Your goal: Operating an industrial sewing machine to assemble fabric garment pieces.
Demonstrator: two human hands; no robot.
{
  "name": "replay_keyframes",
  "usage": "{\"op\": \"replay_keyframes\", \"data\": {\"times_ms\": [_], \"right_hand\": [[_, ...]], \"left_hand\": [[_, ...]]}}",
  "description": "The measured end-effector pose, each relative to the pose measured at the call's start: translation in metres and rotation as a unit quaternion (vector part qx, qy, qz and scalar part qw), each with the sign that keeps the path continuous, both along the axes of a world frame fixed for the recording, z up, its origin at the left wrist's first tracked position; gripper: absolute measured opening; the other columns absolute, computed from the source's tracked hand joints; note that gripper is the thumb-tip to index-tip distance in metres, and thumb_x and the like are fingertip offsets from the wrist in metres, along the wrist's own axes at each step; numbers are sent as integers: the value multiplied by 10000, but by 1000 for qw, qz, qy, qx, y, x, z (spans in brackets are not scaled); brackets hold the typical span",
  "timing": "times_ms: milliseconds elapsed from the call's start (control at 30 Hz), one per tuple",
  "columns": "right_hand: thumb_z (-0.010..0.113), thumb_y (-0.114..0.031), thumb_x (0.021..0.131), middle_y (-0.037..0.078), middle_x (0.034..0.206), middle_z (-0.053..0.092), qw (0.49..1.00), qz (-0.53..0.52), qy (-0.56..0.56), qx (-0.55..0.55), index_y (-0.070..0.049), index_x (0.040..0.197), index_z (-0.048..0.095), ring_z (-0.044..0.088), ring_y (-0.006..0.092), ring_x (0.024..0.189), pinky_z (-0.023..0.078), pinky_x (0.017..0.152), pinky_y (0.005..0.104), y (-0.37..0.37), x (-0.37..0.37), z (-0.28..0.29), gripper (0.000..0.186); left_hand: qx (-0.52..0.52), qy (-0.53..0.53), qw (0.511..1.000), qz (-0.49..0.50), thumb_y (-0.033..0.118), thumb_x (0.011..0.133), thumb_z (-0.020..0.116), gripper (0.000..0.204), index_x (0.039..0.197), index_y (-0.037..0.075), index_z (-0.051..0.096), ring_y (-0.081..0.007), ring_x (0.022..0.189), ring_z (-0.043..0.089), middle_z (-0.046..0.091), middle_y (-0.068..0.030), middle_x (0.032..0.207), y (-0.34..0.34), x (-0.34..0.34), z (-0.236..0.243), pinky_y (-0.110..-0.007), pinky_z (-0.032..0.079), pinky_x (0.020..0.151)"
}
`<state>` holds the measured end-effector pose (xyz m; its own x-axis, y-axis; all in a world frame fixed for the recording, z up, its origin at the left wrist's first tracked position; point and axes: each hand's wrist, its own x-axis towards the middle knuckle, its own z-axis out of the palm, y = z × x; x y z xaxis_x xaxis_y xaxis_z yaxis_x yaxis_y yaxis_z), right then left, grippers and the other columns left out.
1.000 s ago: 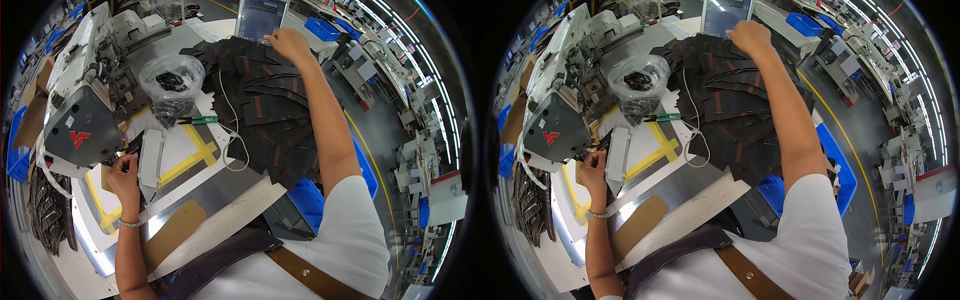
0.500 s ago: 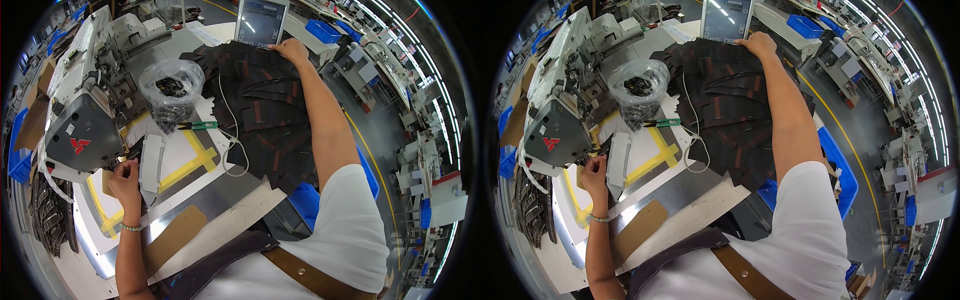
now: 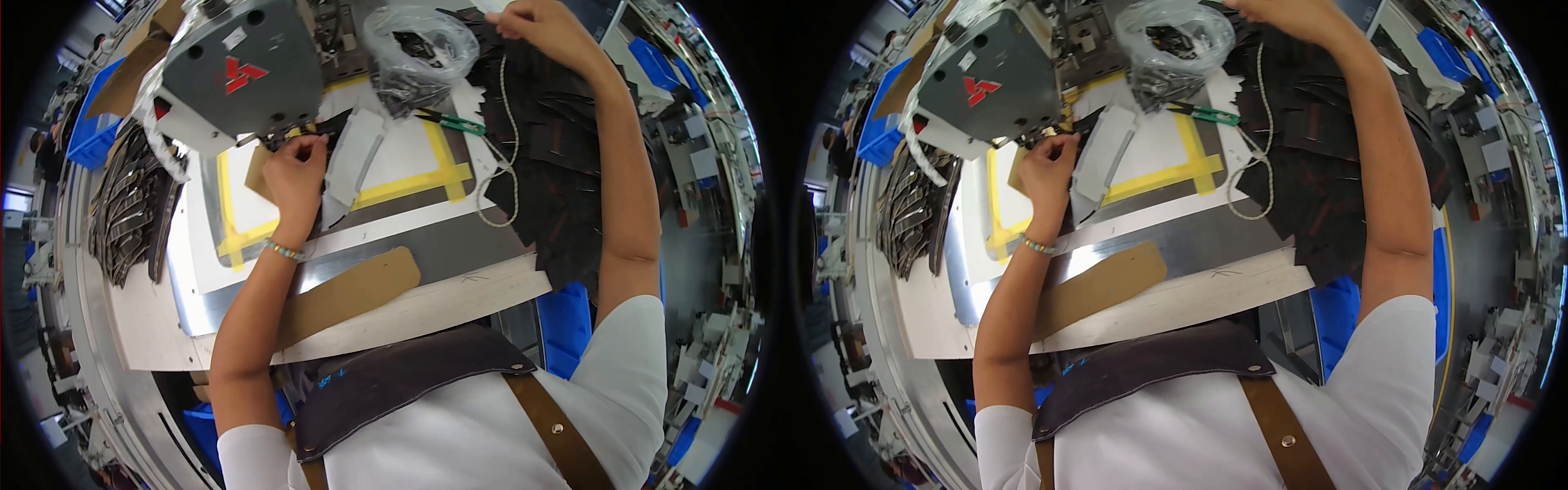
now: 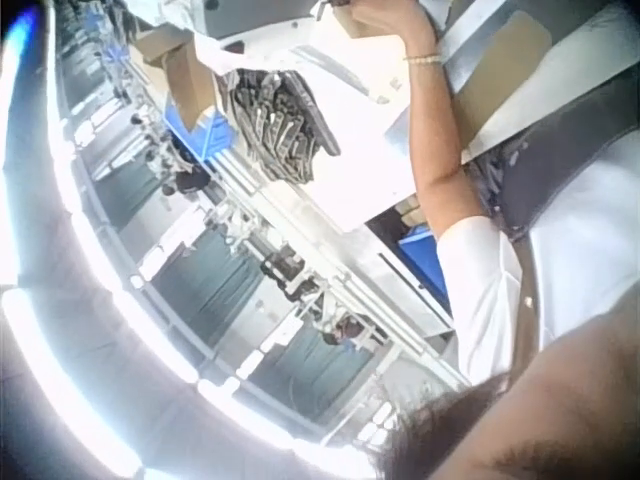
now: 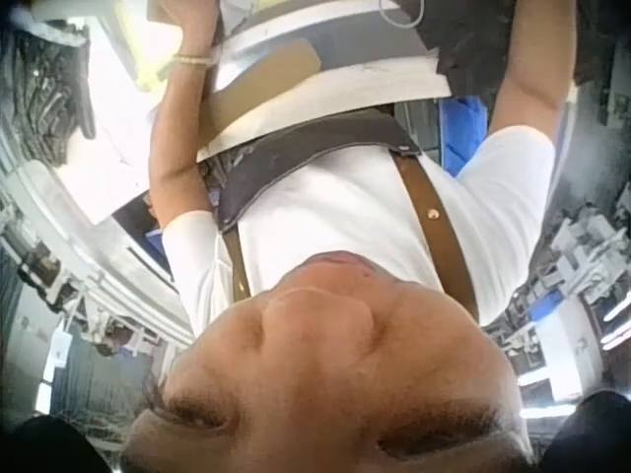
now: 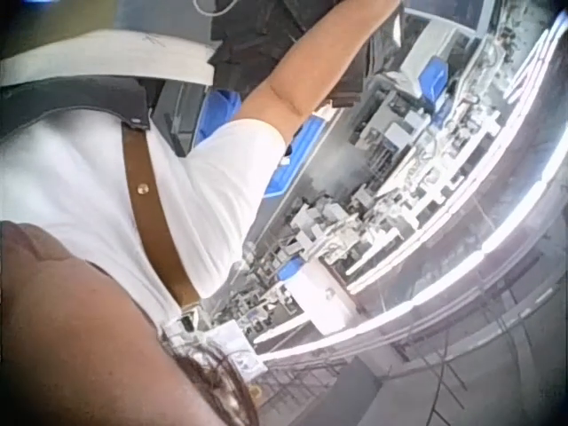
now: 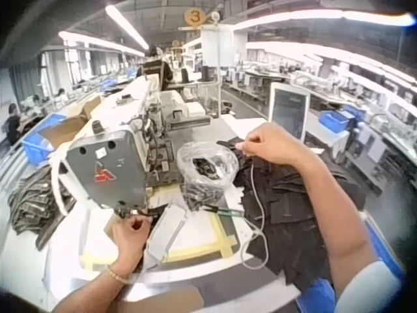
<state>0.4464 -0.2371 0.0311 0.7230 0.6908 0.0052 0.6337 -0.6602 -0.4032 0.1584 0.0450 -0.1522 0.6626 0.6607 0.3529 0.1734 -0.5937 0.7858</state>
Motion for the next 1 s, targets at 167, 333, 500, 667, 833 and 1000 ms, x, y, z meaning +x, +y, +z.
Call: {"op": "replay_keyframes", "data": {"times_ms": [167,333,500,667,833,1000], "right_hand": [[792,-440,888,114,857,780,980,194,-54,5,-125,919,829,755,348,879,571,757,447,88,-79,-52,318],[743,-201,880,150,902,794,967,220,-42,121,-33,969,814,767,304,849,585,792,399,155,-112,-104,203],[764,-206,865,150,916,798,967,220,-18,125,-54,998,819,774,313,890,597,823,396,179,-116,-143,209],[767,-207,883,136,914,795,969,208,13,135,-46,1000,810,769,298,863,592,812,385,179,-117,-160,204],[777,-167,891,131,958,789,955,228,24,190,-32,1022,805,754,274,862,586,802,372,178,-121,-165,190],[809,-131,880,110,992,785,927,253,55,270,-31,1034,808,740,221,867,580,793,343,183,-123,-168,184]], "left_hand": [[-12,-32,999,17,175,906,803,180,919,-5,816,-186,585,690,756,-137,721,-4,6,-1,-332,512,603],[12,-41,998,42,173,907,801,181,922,-7,813,-213,598,711,765,-150,742,-3,6,0,-340,532,623],[14,-19,999,44,173,907,790,187,903,-13,804,-262,625,736,772,-164,770,0,6,-5,-353,555,645],[-9,-22,999,33,166,899,788,180,908,-13,802,-268,647,747,774,-161,774,2,2,-7,-351,562,659],[-12,-14,1000,23,162,895,787,178,922,-14,801,-260,662,753,781,-160,787,4,4,-8,-347,568,672],[11,-25,999,39,157,897,793,175,918,-17,799,-228,661,748,782,-157,783,0,2,-5,-338,565,673]]}}
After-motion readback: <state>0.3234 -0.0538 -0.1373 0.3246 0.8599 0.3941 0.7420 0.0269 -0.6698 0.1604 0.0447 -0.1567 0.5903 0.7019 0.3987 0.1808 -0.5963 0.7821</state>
